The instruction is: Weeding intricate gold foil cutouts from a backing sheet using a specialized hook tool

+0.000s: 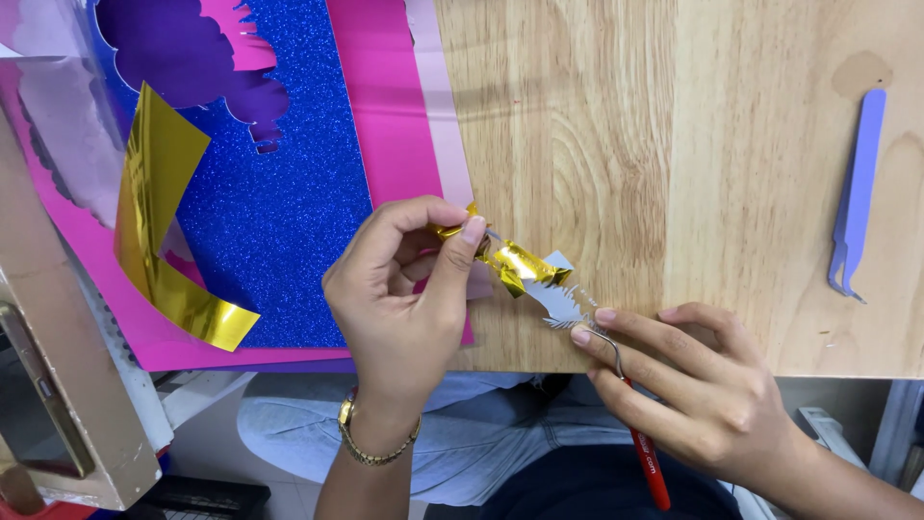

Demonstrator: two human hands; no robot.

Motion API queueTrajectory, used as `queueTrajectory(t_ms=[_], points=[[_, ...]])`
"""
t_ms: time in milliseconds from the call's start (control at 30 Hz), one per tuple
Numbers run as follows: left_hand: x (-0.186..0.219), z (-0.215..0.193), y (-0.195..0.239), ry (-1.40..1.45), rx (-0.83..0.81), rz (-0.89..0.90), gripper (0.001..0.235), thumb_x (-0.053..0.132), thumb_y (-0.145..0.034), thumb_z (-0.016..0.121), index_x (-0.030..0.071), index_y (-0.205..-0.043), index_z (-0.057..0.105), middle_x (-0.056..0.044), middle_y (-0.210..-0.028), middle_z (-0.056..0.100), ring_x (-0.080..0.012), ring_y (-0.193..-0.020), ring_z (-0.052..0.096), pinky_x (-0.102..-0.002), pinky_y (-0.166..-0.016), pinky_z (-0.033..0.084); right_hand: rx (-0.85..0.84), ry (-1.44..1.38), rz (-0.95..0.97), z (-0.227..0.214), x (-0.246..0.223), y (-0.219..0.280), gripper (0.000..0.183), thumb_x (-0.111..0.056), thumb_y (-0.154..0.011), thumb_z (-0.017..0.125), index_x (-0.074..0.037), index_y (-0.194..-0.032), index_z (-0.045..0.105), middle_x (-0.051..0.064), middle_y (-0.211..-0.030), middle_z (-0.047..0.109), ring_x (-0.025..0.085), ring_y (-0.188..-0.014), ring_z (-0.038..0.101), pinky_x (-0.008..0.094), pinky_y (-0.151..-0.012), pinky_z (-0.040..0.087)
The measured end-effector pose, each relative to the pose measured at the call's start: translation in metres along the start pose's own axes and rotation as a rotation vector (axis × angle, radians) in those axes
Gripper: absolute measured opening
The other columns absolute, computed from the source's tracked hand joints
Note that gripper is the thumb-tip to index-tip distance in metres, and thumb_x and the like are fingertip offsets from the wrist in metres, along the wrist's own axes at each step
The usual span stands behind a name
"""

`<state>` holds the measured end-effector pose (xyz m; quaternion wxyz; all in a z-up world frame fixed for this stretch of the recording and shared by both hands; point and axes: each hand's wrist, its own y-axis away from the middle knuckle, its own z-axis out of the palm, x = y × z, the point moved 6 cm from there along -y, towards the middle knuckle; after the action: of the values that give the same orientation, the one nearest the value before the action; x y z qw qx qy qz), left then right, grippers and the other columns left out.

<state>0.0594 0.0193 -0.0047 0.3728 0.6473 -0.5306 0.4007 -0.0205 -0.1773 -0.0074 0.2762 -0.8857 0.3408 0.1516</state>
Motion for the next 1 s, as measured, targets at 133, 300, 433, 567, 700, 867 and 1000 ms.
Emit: queueTrajectory(t_ms=[133, 300, 433, 567, 700, 867, 1000], points=[[0.002, -0.003, -0.003, -0.003, 0.013, 0.011, 0.008, 0.0, -0.093, 0.074, 0.001, -0.098, 0.068, -0.009, -0.093, 0.069, -0.0147, -0.08, 0.071, -0.022, -0.068, 0.062, 0.008, -0.002, 0.008, -0.001, 0.0, -0.002, 0.012, -0.007, -0.098, 0.066, -0.013, -0.088, 0.063, 0.006, -0.118, 0.077, 0.026, -0.111, 0.073, 0.039, -0.09, 0.046], [-0.002, -0.008, -0.005, 0.088, 0.067, -0.032, 0.011, -0.004, -0.094, 0.074, 0.0, -0.1, 0.065, -0.008, -0.089, 0.068, -0.0128, -0.08, 0.07, -0.021, -0.071, 0.062, 0.017, -0.007, 0.004, -0.001, 0.0, -0.002, 0.012, -0.006, -0.097, 0.067, -0.013, -0.088, 0.064, 0.006, -0.118, 0.077, 0.025, -0.11, 0.073, 0.039, -0.09, 0.046], [-0.002, -0.009, -0.007, 0.086, 0.067, -0.019, 0.012, -0.003, -0.094, 0.074, 0.0, -0.101, 0.065, -0.009, -0.091, 0.069, -0.0134, -0.082, 0.07, -0.022, -0.073, 0.063, 0.015, -0.012, 0.005, -0.001, 0.0, -0.002, 0.011, -0.007, -0.098, 0.066, -0.013, -0.088, 0.064, 0.006, -0.118, 0.076, 0.026, -0.11, 0.073, 0.04, -0.09, 0.046], [0.0, -0.012, -0.01, 0.098, 0.081, -0.011, 0.012, -0.004, -0.096, 0.073, 0.0, -0.102, 0.063, -0.008, -0.091, 0.068, -0.0151, -0.083, 0.073, -0.022, -0.076, 0.064, 0.014, -0.008, 0.007, -0.001, 0.0, -0.002, 0.012, -0.006, -0.098, 0.065, -0.013, -0.088, 0.063, 0.006, -0.118, 0.077, 0.025, -0.11, 0.073, 0.039, -0.09, 0.046], [0.001, -0.013, -0.011, 0.073, 0.084, -0.001, 0.012, -0.002, -0.096, 0.073, 0.001, -0.102, 0.064, -0.006, -0.092, 0.067, -0.013, -0.083, 0.071, -0.021, -0.074, 0.062, 0.011, -0.015, 0.007, -0.002, 0.0, -0.002, 0.012, -0.005, -0.098, 0.065, -0.012, -0.088, 0.064, 0.006, -0.118, 0.077, 0.026, -0.11, 0.073, 0.039, -0.091, 0.046], [0.002, -0.012, -0.013, 0.089, 0.084, 0.013, 0.012, -0.004, -0.096, 0.073, 0.0, -0.102, 0.063, -0.008, -0.093, 0.067, -0.0158, -0.083, 0.073, -0.023, -0.076, 0.064, 0.014, -0.018, 0.006, -0.001, 0.001, 0.0, 0.011, -0.005, -0.098, 0.065, -0.012, -0.089, 0.063, 0.007, -0.119, 0.076, 0.026, -0.111, 0.073, 0.039, -0.091, 0.046], [0.003, -0.012, -0.015, 0.082, 0.082, 0.021, 0.012, -0.004, -0.096, 0.073, -0.001, -0.102, 0.063, -0.008, -0.09, 0.067, -0.0173, -0.082, 0.074, -0.023, -0.074, 0.063, 0.002, -0.02, 0.009, 0.0, 0.001, 0.002, 0.011, -0.006, -0.099, 0.063, -0.013, -0.09, 0.063, 0.006, -0.121, 0.076, 0.026, -0.113, 0.072, 0.04, -0.093, 0.045]])
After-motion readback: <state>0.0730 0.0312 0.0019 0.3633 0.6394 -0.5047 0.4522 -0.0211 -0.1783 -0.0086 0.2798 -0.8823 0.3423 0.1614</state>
